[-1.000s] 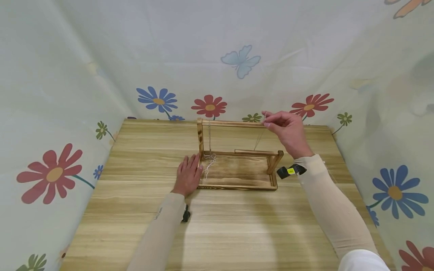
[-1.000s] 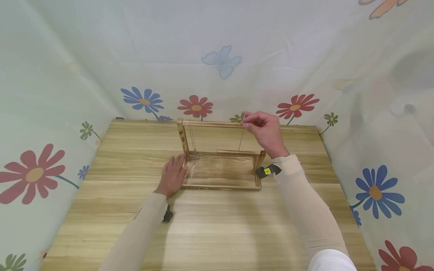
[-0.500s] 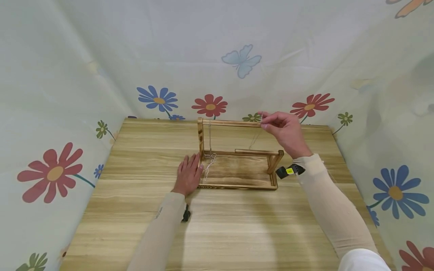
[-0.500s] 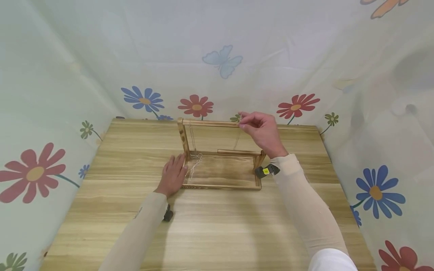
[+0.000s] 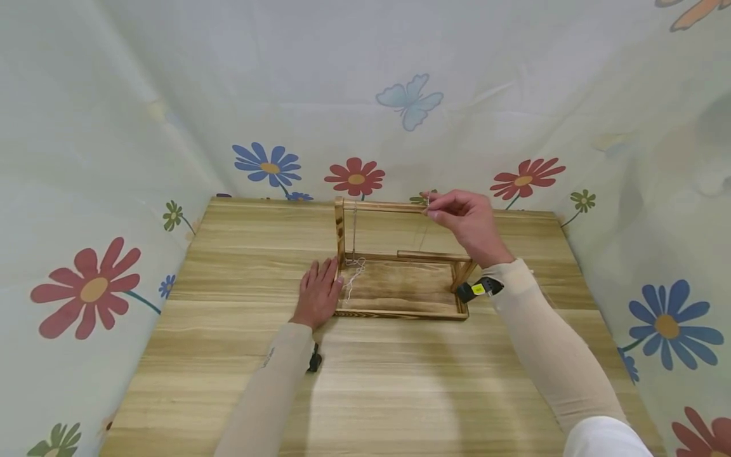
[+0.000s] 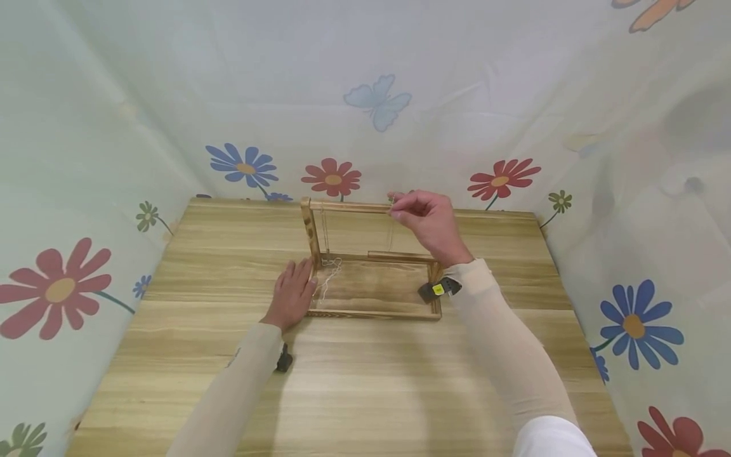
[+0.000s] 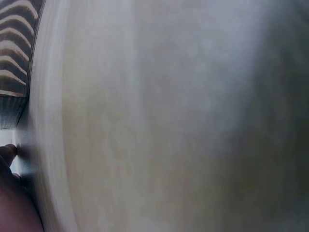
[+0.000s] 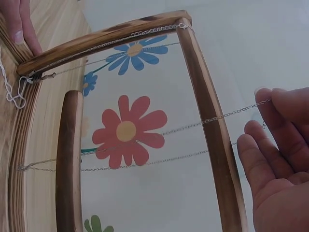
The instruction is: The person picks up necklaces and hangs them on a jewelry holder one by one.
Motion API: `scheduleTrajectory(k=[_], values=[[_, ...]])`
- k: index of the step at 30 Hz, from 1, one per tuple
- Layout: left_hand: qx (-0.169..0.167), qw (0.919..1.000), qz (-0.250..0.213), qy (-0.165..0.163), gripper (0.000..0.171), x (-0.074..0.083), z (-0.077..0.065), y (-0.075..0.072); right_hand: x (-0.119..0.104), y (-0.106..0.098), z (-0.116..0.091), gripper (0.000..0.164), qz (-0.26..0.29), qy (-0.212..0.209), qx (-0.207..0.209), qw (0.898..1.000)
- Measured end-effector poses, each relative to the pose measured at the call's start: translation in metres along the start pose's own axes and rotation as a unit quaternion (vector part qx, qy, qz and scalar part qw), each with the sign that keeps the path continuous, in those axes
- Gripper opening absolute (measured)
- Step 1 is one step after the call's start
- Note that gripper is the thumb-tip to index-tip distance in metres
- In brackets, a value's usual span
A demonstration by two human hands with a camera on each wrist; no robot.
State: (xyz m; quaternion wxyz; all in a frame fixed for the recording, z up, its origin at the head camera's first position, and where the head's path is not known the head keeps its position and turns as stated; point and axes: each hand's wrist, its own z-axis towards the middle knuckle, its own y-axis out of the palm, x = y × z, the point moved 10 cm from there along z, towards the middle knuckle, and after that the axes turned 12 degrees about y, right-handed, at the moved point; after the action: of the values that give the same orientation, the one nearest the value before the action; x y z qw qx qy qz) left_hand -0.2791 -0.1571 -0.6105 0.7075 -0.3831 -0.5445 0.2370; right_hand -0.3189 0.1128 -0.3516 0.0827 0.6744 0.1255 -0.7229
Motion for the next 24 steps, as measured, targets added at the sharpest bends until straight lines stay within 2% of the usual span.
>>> scheduleTrajectory(k=[15,24], values=[[0.000,1.0000,-0.005,-0.001,0.059,0.000,0.000,0.000,0.000,0.033,0.007,0.014,-0.011,-0.005,-0.018,1.000],[-0.004,1.0000,-0.003,-0.003,0.059,0.000,0.000,-0.001,0.003,0.045,0.013,0.013,-0.010,-0.002,-0.018,1.000]])
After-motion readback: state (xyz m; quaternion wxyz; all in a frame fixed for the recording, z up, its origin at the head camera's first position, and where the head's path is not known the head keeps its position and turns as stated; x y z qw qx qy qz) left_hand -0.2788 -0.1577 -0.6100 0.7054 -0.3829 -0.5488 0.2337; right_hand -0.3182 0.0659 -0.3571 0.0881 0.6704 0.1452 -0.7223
